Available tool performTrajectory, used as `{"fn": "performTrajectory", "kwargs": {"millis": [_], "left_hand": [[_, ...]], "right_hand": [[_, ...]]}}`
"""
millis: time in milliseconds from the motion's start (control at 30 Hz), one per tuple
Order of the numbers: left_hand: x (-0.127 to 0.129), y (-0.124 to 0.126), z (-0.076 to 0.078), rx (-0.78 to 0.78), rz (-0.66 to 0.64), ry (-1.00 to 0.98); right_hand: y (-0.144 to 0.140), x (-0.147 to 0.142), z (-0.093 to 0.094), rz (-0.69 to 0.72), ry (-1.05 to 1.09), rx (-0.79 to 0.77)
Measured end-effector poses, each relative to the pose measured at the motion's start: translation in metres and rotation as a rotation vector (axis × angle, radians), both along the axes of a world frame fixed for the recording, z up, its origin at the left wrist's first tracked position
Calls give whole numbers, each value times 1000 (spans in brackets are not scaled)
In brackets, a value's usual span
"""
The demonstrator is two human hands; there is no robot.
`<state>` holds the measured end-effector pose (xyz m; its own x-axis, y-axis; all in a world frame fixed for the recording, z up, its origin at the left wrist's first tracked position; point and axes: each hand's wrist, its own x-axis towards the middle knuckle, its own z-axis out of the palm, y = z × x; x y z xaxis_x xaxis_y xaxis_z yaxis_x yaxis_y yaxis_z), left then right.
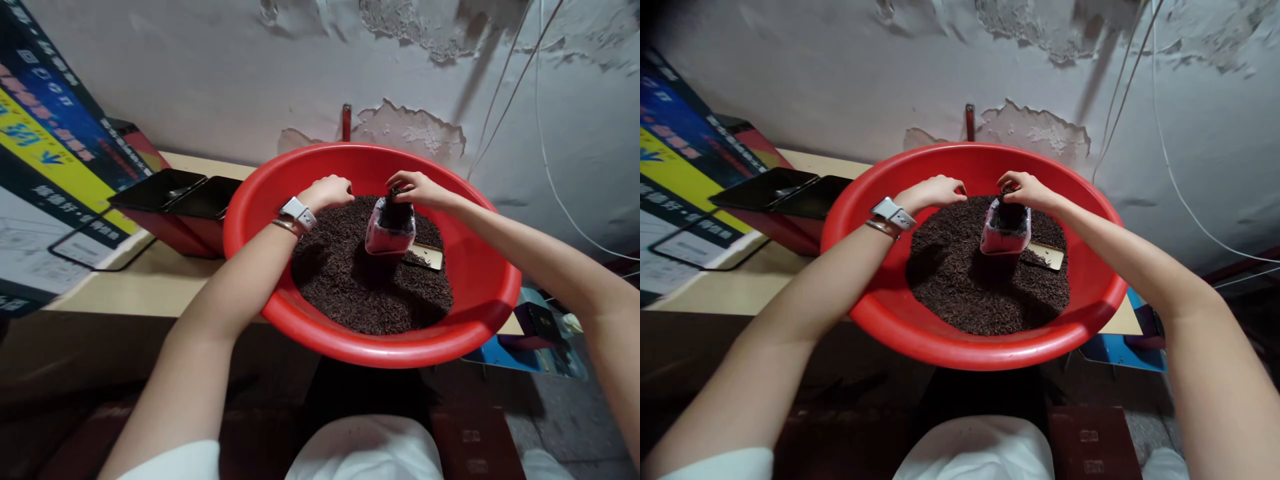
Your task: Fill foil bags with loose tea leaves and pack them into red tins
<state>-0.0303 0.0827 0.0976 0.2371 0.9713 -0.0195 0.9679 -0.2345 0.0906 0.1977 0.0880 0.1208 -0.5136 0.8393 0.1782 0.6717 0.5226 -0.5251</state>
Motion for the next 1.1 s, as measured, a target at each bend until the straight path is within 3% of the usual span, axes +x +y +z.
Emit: {"fn": "performTrajectory", "kwargs": {"millis": [100, 200, 267, 333, 467, 533, 600, 700, 800, 967, 1100], "left_hand": [[-1, 0, 0, 17, 5, -11], [-1, -1, -1, 13, 14, -9], [-1, 0, -2, 6, 16, -5], [0, 0, -2, 0, 20, 4], [1, -1, 0, -19, 42, 27], [2, -3, 2, -33, 44, 25], [4, -5, 4, -39, 45, 18], [5, -7, 5, -37, 59, 15], [5, -8, 6, -36, 69, 2], [2, -9, 6, -22, 39, -34], [2, -9, 6, -13, 24, -49]], "right_hand": [[-1, -2, 5, -42, 45, 19], [-22, -8, 20, -10, 13, 99], [-44, -11, 25, 34, -89, 101], [-67, -10, 20, 136, -256, -3], [-98, 10, -29, 364, -665, -403], [-105, 25, -63, 303, -886, -538], [-108, 38, -92, 254, -971, -587], [-111, 41, -121, 361, -782, -512], [-114, 21, -136, 514, -643, -435], [-115, -22, -146, 697, -778, -331], [-111, -34, -148, 640, -781, -220]]}}
